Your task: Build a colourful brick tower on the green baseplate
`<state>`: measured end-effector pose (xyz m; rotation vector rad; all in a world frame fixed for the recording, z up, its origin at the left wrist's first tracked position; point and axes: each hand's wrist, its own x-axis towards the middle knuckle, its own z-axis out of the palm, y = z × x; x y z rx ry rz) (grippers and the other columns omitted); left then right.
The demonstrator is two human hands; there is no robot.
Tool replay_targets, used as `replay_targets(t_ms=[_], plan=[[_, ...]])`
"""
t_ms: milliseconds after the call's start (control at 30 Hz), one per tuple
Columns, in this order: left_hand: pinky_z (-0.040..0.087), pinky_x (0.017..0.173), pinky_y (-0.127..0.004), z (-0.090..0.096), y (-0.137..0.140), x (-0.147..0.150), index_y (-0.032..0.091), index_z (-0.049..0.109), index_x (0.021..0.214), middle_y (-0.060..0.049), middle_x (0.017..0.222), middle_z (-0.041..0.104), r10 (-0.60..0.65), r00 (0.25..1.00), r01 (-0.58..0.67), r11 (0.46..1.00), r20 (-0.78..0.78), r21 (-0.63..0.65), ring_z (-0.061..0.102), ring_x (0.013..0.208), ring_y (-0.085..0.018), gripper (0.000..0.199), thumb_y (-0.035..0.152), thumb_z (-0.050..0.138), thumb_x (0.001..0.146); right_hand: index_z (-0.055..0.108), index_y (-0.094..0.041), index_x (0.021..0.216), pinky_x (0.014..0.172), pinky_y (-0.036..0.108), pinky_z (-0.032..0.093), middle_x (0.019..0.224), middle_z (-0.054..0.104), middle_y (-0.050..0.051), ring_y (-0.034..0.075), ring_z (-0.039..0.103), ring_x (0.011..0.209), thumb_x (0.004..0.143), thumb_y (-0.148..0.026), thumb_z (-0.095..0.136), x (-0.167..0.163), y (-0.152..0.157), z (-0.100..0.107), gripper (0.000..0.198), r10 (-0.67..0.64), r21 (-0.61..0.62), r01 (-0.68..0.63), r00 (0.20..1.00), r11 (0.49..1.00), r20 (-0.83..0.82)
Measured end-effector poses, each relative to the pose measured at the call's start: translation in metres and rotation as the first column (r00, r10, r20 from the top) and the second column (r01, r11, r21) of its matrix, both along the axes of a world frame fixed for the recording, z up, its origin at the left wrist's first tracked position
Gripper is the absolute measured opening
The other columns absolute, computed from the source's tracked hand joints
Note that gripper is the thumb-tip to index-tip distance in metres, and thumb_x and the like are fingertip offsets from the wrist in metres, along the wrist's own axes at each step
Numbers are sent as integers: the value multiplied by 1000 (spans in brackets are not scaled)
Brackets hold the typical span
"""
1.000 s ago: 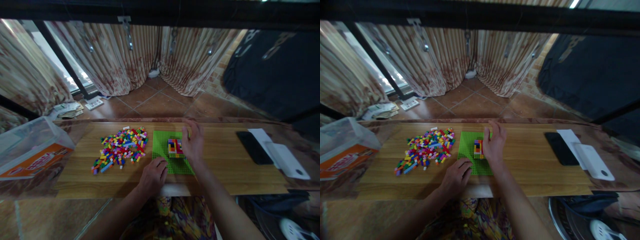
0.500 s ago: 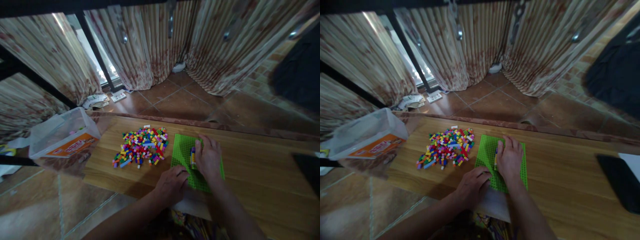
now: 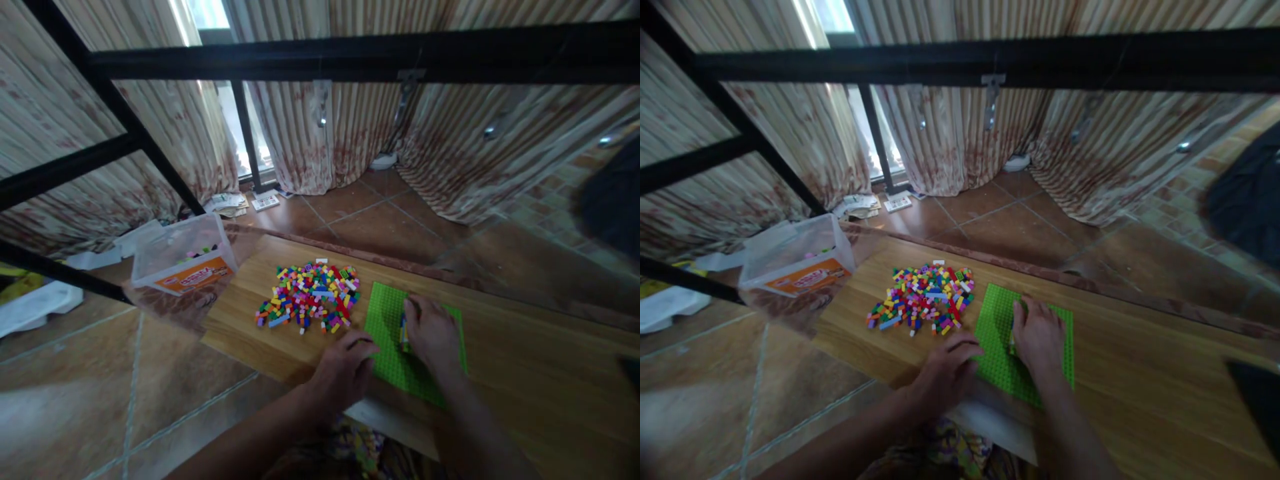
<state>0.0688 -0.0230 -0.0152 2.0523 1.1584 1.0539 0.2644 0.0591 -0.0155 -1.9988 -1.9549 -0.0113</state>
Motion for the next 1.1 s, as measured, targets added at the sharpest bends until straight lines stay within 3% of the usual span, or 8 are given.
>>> replay_targets(t_ms=[133, 233, 333, 500, 700, 867, 1100], plan=[[52, 91, -30, 8, 23, -39, 20, 65, 100, -8, 105, 66, 263, 963, -263, 965, -58, 20, 63, 102, -17, 17, 17, 50, 92, 68, -14, 106, 78, 39, 42, 102, 71, 15, 28, 64, 90, 96, -39, 39, 2, -7, -3, 40, -23, -17, 24, 999, 1000, 35], [52, 93, -33, 15, 57, -60, 20, 65, 103, -8, 108, 66, 369, 910, -367, 929, -192, 45, 62, 101, -19, 18, 17, 53, 89, 68, -15, 103, 78, 38, 42, 101, 71, 14, 28, 64, 89, 96, -39, 40, 5, -11, -7, 38, -14, -5, 14, 999, 1000, 29], [47, 101, -37, 23, 94, -65, 18, 64, 110, -10, 117, 64, 369, 861, -356, 929, -350, 104, 58, 112, -23, 24, 20, 56, 88, 68, -15, 102, 79, 38, 43, 100, 71, 13, 27, 64, 90, 95, -40, 40, 7, -14, -8, 38, 8, 10, -8, 1000, 1000, -5], [44, 100, -38, 29, 134, -45, 18, 65, 114, -9, 114, 66, 277, 756, -289, 954, -593, 77, 58, 109, -24, 30, 29, 58, 86, 69, -16, 97, 80, 37, 45, 95, 72, 12, 25, 65, 85, 96, -41, 38, 6, -16, -4, 40, 0, 50, 8, 989, 999, -148], [42, 99, -37, 27, 140, -33, 18, 68, 107, -9, 108, 68, 246, 656, -295, 954, -714, 58, 58, 106, -24, 27, 24, 53, 84, 71, -16, 95, 81, 37, 45, 93, 73, 11, 23, 65, 82, 97, -41, 36, 5, -16, 1, 42, -12, 57, 25, 976, 998, -218], [44, 94, -40, 34, 135, -31, 17, 69, 102, -11, 108, 67, 259, 638, -337, 941, -725, 39, 58, 105, -27, 27, 21, 53, 80, 71, -17, 94, 84, 36, 44, 94, 73, 11, 23, 66, 85, 97, -40, 37, 4, -16, 0, 41, -13, 49, 25, 974, 999, -226], [44, 94, -42, 42, 118, -29, 18, 69, 92, -11, 107, 67, 205, 628, -287, 958, -751, 21, 56, 108, -29, 19, 20, 58, 77, 71, -18, 89, 80, 34, 44, 88, 73, 10, 22, 65, 80, 97, -40, 36, 5, -16, 0, 43, -14, 77, 35, 966, 996, -256]])
